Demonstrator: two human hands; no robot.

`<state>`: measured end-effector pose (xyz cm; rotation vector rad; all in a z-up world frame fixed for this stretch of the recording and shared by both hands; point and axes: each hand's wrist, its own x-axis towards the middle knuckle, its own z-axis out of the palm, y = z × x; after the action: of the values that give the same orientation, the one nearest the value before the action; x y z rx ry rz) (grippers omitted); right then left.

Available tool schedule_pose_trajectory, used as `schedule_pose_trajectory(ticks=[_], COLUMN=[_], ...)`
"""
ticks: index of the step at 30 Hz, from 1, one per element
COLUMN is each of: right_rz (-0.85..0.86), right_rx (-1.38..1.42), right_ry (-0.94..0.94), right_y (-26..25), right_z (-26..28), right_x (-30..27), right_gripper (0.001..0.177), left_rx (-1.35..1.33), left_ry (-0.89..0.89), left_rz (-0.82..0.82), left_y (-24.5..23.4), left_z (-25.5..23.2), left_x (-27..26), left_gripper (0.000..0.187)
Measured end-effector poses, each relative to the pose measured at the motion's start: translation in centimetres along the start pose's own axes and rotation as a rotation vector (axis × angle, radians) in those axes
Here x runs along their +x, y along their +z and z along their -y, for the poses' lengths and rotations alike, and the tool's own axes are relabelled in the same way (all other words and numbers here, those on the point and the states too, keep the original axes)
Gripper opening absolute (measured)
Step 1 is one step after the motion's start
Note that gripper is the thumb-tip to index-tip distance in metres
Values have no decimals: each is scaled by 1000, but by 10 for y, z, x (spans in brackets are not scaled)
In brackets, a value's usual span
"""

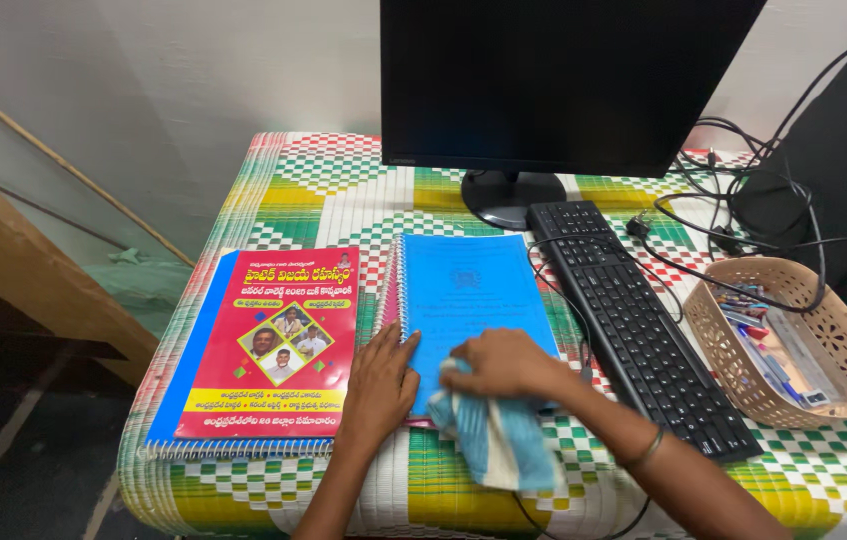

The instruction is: The person wipes a patterned desk surface with a cloth, then wipes the covers of several notebooks and a keyboard. The person moves the notebooks aside to clean the surface underneath and returns them after cleaning.

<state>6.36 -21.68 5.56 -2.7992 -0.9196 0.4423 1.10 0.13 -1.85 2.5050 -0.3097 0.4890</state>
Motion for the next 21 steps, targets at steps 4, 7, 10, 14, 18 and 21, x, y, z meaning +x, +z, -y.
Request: schedule_pose_trajectory(ticks=[4,7,10,14,18,21], right_rz=[-175,-486,-419,-292,-218,-248], right_rx=[470,106,-95,-37,4,-1], right_ry=[188,382,151,-160,-281,-327], right_y=[-28,-28,-15,11,21,17], right_z=[-29,-46,-45,-26,-6,-8], right_x=[35,41,32,2,-3,14], right_gripper=[71,83,60,76,77,72], left_rx=[-11,-26,-6,-35,-69,-56], left_ry=[-5,-4,-17,-41,-30,-30], left_rz=[-2,-6,12,14,-12,-17], left_y=[0,0,-4,-4,-4,-5], left_z=[1,-1,0,-3,-5,-6], left_x=[0,-2,1,1,2,3], left_gripper=[55,57,57,64,68,67])
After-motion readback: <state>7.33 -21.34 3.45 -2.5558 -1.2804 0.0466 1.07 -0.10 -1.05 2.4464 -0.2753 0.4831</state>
